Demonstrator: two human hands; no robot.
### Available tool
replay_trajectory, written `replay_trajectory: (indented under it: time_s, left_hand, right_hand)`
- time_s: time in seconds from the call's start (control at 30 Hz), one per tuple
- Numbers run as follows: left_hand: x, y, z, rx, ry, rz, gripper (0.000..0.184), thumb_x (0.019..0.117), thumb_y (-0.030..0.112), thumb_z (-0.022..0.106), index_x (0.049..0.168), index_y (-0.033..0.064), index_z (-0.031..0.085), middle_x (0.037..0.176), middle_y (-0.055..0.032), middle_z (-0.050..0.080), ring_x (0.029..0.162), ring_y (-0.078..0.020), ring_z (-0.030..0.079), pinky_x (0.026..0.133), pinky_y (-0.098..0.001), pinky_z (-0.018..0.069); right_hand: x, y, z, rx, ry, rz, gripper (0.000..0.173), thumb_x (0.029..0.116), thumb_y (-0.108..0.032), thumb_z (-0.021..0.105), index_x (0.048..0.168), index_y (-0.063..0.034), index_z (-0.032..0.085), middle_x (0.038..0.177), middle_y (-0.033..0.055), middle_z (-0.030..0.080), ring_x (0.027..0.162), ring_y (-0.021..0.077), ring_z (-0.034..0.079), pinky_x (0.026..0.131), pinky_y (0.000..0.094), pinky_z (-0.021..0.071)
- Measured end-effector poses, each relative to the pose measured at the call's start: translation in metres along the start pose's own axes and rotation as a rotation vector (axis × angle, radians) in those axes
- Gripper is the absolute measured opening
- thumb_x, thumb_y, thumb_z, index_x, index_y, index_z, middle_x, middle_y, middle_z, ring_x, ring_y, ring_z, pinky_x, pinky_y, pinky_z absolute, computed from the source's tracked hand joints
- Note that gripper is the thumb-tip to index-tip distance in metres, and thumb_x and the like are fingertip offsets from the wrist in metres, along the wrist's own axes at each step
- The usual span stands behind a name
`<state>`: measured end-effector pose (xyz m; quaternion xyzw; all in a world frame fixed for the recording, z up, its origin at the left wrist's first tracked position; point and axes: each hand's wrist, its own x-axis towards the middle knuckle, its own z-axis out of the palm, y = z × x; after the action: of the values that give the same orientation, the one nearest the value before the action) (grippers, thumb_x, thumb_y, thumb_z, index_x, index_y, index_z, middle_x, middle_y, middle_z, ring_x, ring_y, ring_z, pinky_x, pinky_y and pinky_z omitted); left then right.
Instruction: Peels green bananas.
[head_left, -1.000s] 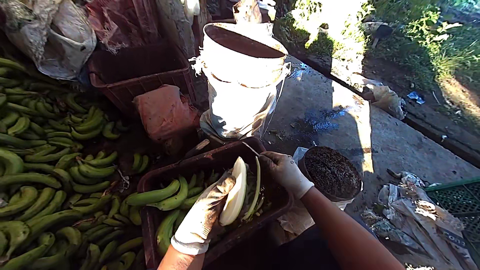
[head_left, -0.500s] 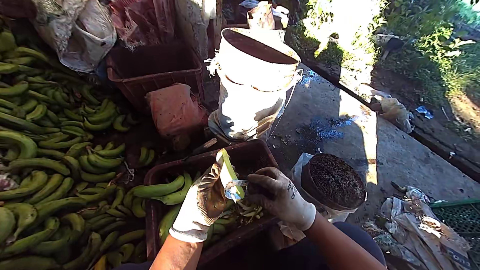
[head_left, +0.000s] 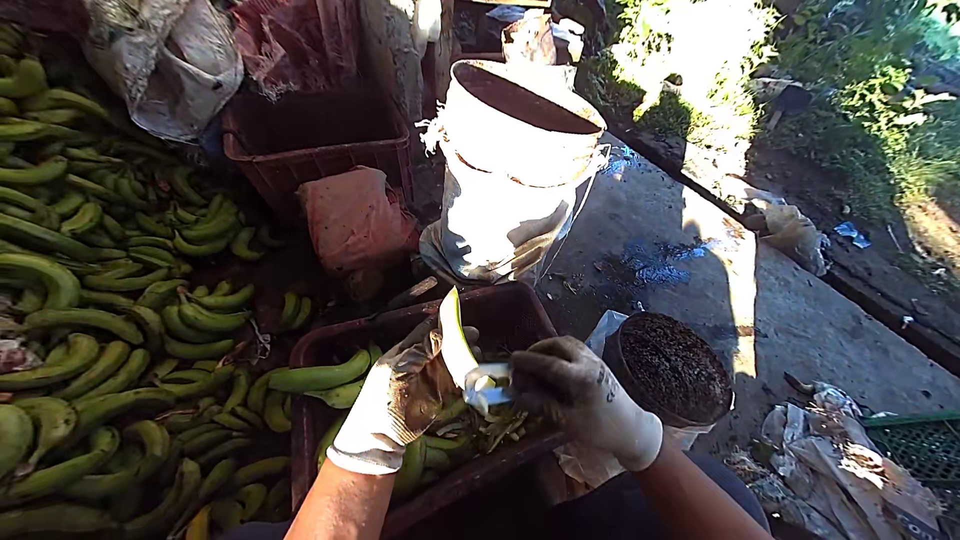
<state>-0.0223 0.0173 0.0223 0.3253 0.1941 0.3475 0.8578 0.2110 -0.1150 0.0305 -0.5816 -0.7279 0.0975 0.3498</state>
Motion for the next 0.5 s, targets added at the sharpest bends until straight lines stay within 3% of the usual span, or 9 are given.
replay_trajectory:
  time_s: [0.07,0.13,0.27,0.33,0.43,0.5]
  left_hand:
    - [-0.003,0.000,0.004,0.072,-0.088,-0.028,0.036,0.1061,0.016,0.042,0.138,0.0030,0.053,0.114,-0.0188,0.068,0.097,-0.0241,0.070,0.084,-0.0385,0.0604]
    - [-0.006,-0.001,0.009,0.186,-0.170,-0.030,0.038,0.1044,0.015,0.046,0.140,0.0056,0.054,0.111,-0.0137,0.069,0.094,-0.0181,0.069,0.083,-0.0333,0.0598]
    - [-0.004,-0.007,0.012,0.276,-0.173,-0.023,0.040,0.1010,0.014,0.052,0.140,0.0071,0.056,0.109,-0.0105,0.070,0.088,-0.0128,0.068,0.076,-0.0274,0.0588]
    - [-0.005,-0.007,0.014,0.271,-0.173,-0.016,0.041,0.1014,0.014,0.052,0.141,0.0059,0.055,0.115,-0.0141,0.069,0.095,-0.0178,0.068,0.083,-0.0327,0.0586]
    - [-0.004,-0.010,0.019,0.258,-0.026,0.025,0.041,0.1026,0.010,0.050,0.143,0.0021,0.052,0.123,-0.0177,0.067,0.105,-0.0253,0.068,0.090,-0.0407,0.0588]
    - [-0.002,-0.020,0.027,0.278,0.099,0.050,0.041,0.1039,0.011,0.051,0.143,0.0007,0.052,0.127,-0.0183,0.066,0.108,-0.0282,0.069,0.092,-0.0451,0.0592]
  right_hand:
    - [0.000,-0.003,0.007,-0.034,-0.026,-0.051,0.040,0.0937,-0.045,0.073,0.129,-0.0281,0.071,0.120,0.0025,0.069,0.115,0.0181,0.063,0.101,0.0430,0.0513]
    - [0.007,0.000,0.013,-0.026,0.036,-0.004,0.039,0.0936,-0.043,0.073,0.128,-0.0250,0.072,0.118,0.0043,0.070,0.112,0.0192,0.064,0.099,0.0430,0.0530]
    - [0.026,0.024,0.008,-0.025,0.171,0.402,0.040,0.1000,-0.043,0.062,0.131,-0.0187,0.070,0.119,0.0084,0.070,0.111,0.0211,0.066,0.097,0.0445,0.0551]
    - [0.028,0.035,-0.001,0.003,0.189,0.553,0.045,0.1011,-0.048,0.058,0.135,-0.0196,0.068,0.123,0.0072,0.068,0.114,0.0190,0.064,0.099,0.0434,0.0540]
    - [0.023,0.019,-0.004,0.235,0.251,0.541,0.058,0.0924,-0.051,0.071,0.136,-0.0135,0.066,0.120,0.0040,0.071,0.107,0.0125,0.067,0.094,0.0364,0.0578]
    - [0.021,-0.011,0.005,0.374,0.195,0.508,0.074,0.0820,-0.041,0.085,0.144,-0.0096,0.058,0.116,0.0023,0.073,0.100,0.0104,0.070,0.090,0.0343,0.0611]
